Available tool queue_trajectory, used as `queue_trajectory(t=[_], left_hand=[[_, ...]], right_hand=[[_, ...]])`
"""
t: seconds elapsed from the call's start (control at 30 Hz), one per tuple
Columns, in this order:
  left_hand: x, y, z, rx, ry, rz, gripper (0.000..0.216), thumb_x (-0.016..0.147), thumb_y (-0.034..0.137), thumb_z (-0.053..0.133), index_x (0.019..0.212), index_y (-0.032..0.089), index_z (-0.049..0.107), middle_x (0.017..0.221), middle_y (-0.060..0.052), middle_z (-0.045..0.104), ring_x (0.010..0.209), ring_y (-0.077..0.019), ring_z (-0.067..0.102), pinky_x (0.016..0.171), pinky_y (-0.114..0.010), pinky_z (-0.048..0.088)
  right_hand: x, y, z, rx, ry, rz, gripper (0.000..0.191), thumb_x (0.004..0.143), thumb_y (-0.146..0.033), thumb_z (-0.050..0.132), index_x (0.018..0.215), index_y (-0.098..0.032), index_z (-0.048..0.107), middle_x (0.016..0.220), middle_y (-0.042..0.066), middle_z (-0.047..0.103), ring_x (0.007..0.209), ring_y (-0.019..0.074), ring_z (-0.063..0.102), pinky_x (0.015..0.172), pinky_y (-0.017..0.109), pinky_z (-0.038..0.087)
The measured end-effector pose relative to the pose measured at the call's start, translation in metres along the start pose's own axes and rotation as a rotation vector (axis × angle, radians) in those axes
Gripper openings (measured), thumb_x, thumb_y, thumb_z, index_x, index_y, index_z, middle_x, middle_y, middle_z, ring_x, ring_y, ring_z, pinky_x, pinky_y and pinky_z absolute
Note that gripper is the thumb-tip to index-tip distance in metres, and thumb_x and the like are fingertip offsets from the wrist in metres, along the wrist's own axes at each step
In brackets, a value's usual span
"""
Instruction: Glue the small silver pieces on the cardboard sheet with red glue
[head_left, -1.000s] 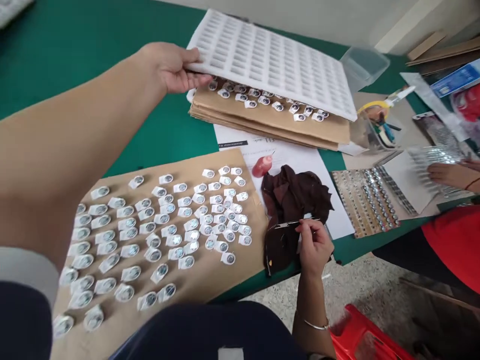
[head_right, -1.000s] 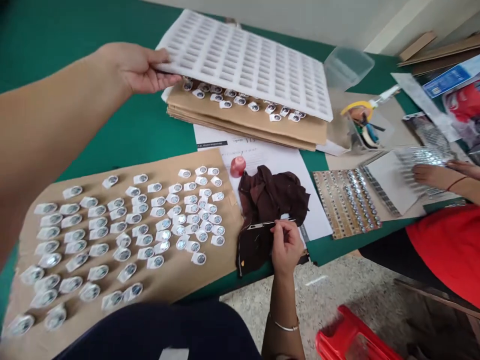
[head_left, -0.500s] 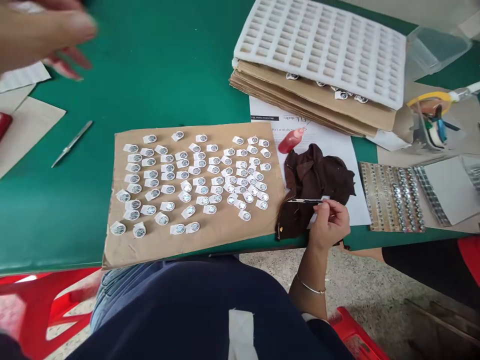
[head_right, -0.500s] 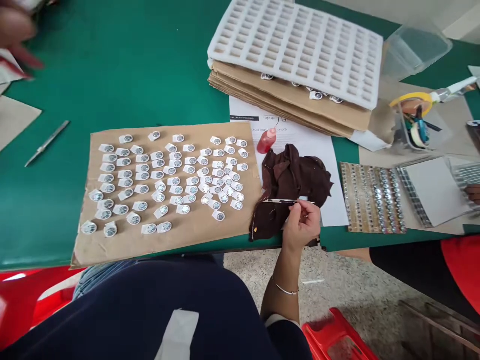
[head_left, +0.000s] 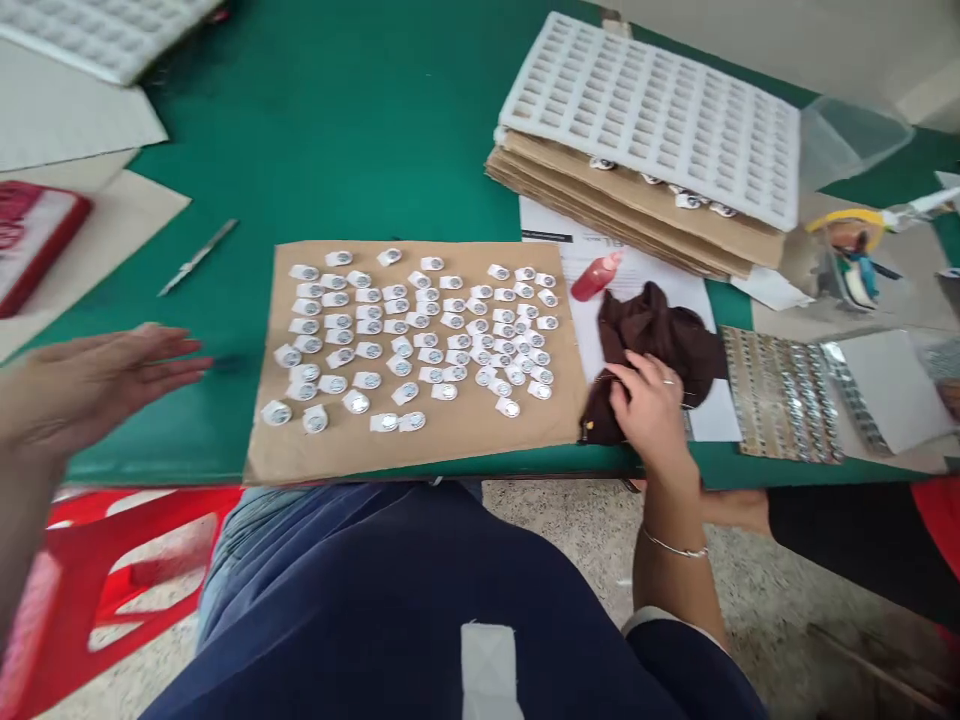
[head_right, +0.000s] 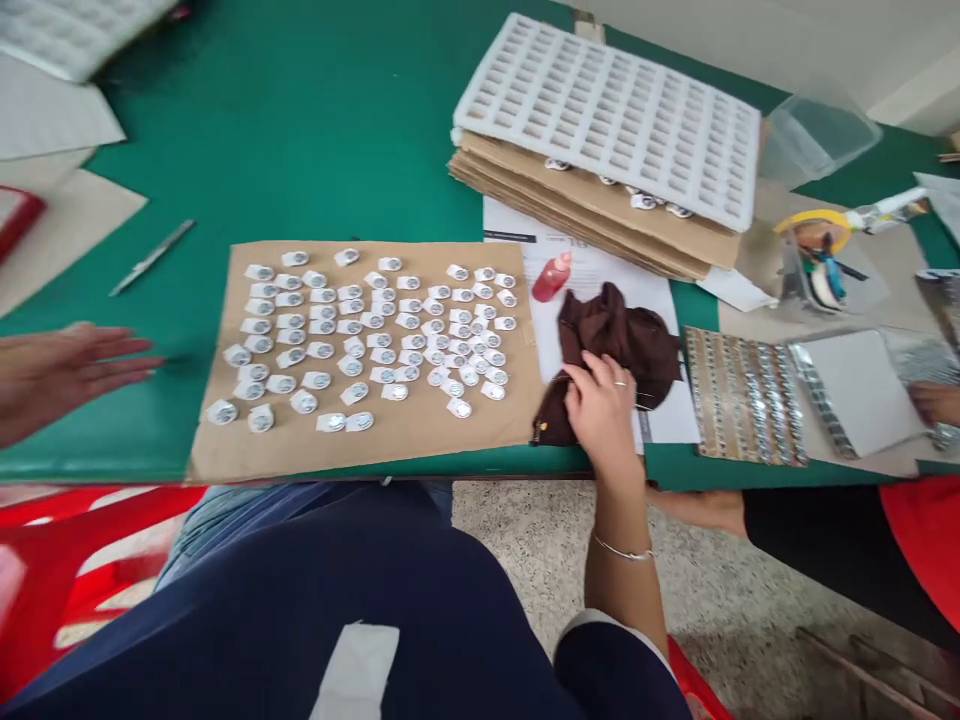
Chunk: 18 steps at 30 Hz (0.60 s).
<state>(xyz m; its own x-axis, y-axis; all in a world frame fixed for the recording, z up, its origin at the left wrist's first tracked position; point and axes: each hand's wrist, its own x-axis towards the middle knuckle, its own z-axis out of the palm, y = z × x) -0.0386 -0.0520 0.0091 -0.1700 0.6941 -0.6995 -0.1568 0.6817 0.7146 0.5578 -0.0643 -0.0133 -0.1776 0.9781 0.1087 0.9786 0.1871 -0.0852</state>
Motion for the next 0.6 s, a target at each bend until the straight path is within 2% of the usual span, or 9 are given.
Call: queue_trajectory(t=[0.07, 0.13, 0.2, 0.23, 0.33, 0.43, 0.5, 0.6], left_hand=[[-0.011, -0.009, 0.003, 0.046, 0.140, 0.048, 0.019, 0.090, 0.013, 0.044, 0.096, 0.014, 0.062, 0.094, -0.005, 0.068, 0.089, -0.0147, 0.063, 0.074, -0.024, 0.055], [-0.019, -0.009, 0.016, 0.025, 0.183, 0.052, 0.018, 0.090, 0.012, 0.045, 0.093, 0.010, 0.062, 0.095, -0.010, 0.067, 0.090, -0.0191, 0.064, 0.072, -0.028, 0.056], [-0.024, -0.005, 0.031, -0.031, 0.153, 0.024, 0.019, 0.090, 0.013, 0.044, 0.093, 0.007, 0.062, 0.099, -0.015, 0.065, 0.093, -0.0234, 0.064, 0.073, -0.034, 0.057], [-0.025, -0.004, 0.037, -0.056, 0.135, 0.012, 0.020, 0.091, 0.013, 0.044, 0.093, 0.006, 0.062, 0.100, -0.017, 0.064, 0.094, -0.0248, 0.063, 0.073, -0.036, 0.057], [-0.026, -0.003, 0.047, -0.093, 0.112, -0.017, 0.018, 0.090, 0.014, 0.047, 0.096, 0.005, 0.062, 0.103, -0.019, 0.063, 0.096, -0.0262, 0.063, 0.075, -0.038, 0.057], [-0.022, -0.005, 0.050, -0.082, 0.109, -0.060, 0.015, 0.088, 0.016, 0.053, 0.095, 0.006, 0.062, 0.103, -0.017, 0.062, 0.093, -0.0260, 0.063, 0.079, -0.046, 0.055], [-0.019, -0.005, 0.053, -0.068, 0.112, -0.076, 0.013, 0.087, 0.015, 0.054, 0.092, 0.007, 0.062, 0.100, -0.015, 0.063, 0.090, -0.0250, 0.064, 0.081, -0.050, 0.053], [-0.016, -0.006, 0.056, -0.058, 0.144, -0.068, 0.010, 0.086, 0.010, 0.053, 0.089, 0.008, 0.062, 0.096, -0.012, 0.063, 0.083, -0.0218, 0.064, 0.080, -0.049, 0.052]], right_hand=[[-0.001, 0.003, -0.004, 0.006, 0.058, 0.016, 0.033, 0.079, -0.011, 0.047, 0.105, -0.020, 0.065, 0.124, 0.011, 0.057, 0.120, 0.0295, 0.045, 0.100, 0.054, 0.035], [0.000, -0.005, -0.009, 0.095, 0.182, 0.039, 0.035, 0.076, -0.008, 0.045, 0.104, -0.017, 0.065, 0.122, 0.011, 0.058, 0.120, 0.0277, 0.046, 0.101, 0.050, 0.037], [0.003, -0.021, -0.014, 0.253, 0.265, 0.061, 0.034, 0.078, -0.008, 0.043, 0.104, -0.016, 0.065, 0.119, 0.012, 0.059, 0.115, 0.0239, 0.052, 0.100, 0.043, 0.042], [0.006, -0.030, -0.015, 0.337, 0.262, 0.074, 0.033, 0.079, -0.010, 0.043, 0.104, -0.016, 0.064, 0.116, 0.012, 0.061, 0.111, 0.0222, 0.056, 0.097, 0.040, 0.045], [0.013, -0.047, -0.009, 0.513, 0.090, 0.164, 0.031, 0.080, -0.015, 0.044, 0.104, -0.016, 0.063, 0.109, 0.012, 0.064, 0.100, 0.0213, 0.062, 0.091, 0.039, 0.049], [0.019, -0.046, 0.004, 0.618, -0.055, 0.330, 0.031, 0.080, -0.021, 0.046, 0.106, -0.016, 0.061, 0.104, 0.011, 0.066, 0.094, 0.0223, 0.065, 0.089, 0.042, 0.050], [0.021, -0.040, 0.010, 0.686, -0.080, 0.395, 0.031, 0.080, -0.023, 0.046, 0.107, -0.017, 0.060, 0.102, 0.010, 0.067, 0.093, 0.0219, 0.065, 0.088, 0.042, 0.051], [0.023, -0.036, 0.014, 0.723, -0.091, 0.425, 0.031, 0.078, -0.023, 0.046, 0.105, -0.018, 0.060, 0.102, 0.010, 0.066, 0.092, 0.0216, 0.065, 0.083, 0.041, 0.052]])
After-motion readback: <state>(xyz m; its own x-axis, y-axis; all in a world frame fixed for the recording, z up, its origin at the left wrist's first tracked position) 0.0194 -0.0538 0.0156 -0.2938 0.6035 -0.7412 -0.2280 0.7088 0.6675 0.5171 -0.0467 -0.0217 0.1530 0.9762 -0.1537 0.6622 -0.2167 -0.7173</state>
